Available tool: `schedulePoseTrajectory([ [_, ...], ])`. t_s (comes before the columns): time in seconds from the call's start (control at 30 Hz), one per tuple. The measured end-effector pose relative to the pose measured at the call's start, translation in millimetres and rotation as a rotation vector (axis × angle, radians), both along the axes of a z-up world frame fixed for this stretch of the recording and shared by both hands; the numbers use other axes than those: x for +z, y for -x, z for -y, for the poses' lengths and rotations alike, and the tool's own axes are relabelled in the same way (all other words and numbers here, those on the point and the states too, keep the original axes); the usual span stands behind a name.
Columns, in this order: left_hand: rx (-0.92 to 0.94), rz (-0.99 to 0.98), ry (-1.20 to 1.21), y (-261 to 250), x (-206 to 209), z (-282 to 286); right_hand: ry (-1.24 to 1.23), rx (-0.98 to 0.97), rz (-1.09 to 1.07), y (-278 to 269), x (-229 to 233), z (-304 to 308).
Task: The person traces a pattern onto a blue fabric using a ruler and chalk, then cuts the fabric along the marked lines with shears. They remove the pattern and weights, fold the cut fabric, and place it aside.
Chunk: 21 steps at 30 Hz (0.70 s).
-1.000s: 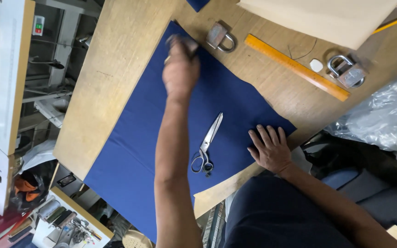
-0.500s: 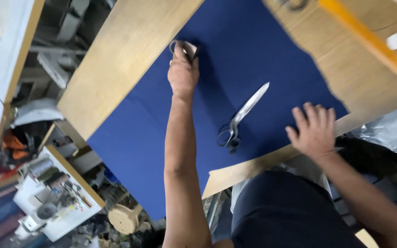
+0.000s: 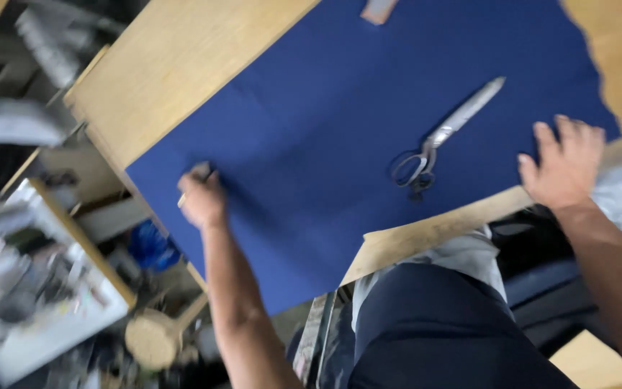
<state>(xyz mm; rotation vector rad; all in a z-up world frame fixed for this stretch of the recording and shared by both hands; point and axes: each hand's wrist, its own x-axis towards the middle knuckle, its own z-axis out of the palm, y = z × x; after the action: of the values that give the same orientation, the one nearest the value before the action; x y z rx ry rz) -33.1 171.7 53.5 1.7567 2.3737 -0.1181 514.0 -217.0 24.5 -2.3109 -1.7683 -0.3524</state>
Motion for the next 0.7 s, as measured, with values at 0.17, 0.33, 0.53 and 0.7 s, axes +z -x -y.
schedulePoseTrajectory([
  [0.17, -0.091, -0.022, -0.153, 37.0, -14.4, 12.8, 0.077, -0.048, -0.033, -5.6, -11.6, 4.6],
  [0.33, -0.355, -0.331, -0.394, -28.6, -17.4, 7.3, 0.083, -0.116, -0.06, -6.4, -13.6, 8.8],
  [0.53, -0.986, -0.005, -0.558, -319.9, -57.5, 5.8, -0.079, -0.105, -0.104, -14.8, -46.3, 12.9],
  [0.7, -1.187, 0.301, -0.671, -560.2, -76.3, 36.3, -0.048, -0.122, -0.141, -19.4, -27.0, 10.6],
])
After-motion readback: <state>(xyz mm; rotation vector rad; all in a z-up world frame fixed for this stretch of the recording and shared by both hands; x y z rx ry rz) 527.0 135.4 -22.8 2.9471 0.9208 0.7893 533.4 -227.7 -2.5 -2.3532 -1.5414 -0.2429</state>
